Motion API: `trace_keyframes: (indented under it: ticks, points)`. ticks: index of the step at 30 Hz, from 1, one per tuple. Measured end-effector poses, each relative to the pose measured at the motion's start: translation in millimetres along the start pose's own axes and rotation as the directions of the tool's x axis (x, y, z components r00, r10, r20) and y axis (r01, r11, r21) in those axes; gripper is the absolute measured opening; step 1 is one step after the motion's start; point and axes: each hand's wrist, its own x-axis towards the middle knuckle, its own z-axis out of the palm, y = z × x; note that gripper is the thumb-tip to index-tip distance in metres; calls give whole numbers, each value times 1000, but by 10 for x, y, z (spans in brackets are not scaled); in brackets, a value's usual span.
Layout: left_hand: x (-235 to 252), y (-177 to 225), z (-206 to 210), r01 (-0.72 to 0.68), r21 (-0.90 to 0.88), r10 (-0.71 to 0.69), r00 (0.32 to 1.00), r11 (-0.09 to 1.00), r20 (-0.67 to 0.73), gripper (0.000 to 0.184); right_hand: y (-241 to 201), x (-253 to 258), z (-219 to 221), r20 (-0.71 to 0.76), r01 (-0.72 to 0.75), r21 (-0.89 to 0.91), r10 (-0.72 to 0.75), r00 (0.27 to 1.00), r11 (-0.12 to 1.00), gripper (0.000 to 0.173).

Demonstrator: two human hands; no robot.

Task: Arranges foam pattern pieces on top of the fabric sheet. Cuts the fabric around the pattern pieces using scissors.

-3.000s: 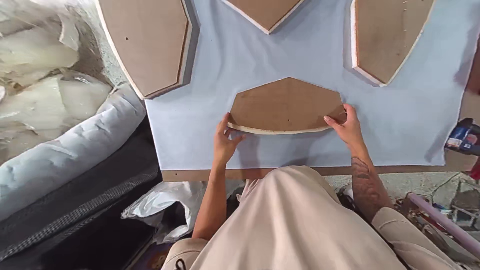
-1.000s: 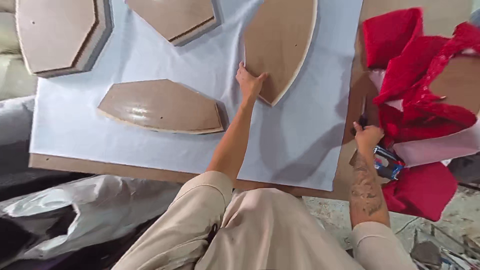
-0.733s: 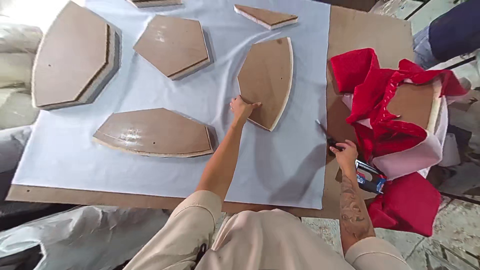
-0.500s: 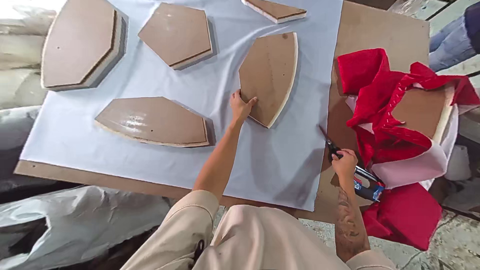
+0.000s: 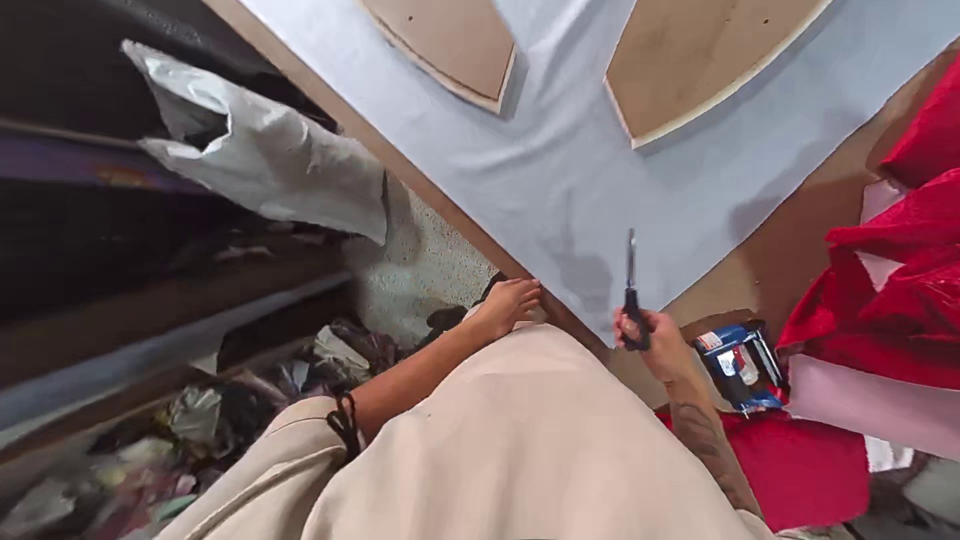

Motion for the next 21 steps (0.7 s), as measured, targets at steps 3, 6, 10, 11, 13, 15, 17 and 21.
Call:
trace_keyframes:
  ticks: [3,6,10,11,13,15,17,21]
  points:
    - [205,12,142,-98,-115,103,994,989,40,46,348,-72,181,328,-126,-112,156,932,986,56]
    - [526,58,192,-190,-27,186,977,981,-101,40,521,-63,333,398,-143,-282,251,882,949,57]
    - [574,86,56,-400,239,454,856,885,-249,35,581,112,693,346,-240,-324,351,870,915,60]
    - [567,59,12,-405,322,489,835,856,-251,34,622,176,813,307,-272,-291,359,881,917,64]
    - [569,-6,-49,-397,443,528,819,804,-225,34,675,343,1044,241,-299,-218,348,906,929,68]
    - [583,-97,-91,-402,497,556,805,769,-209,35,747,509,1226,182,-259,-143,282,942,955,67]
    - [590,-138,-139,-414,512,569,800,753,-190,36,813,665,1349,134,-193,-72,201,970,979,60]
    - [526,-156,-140,-406,373,477,871,834,-120,40,829,653,1440,53,-123,4,122,991,992,49]
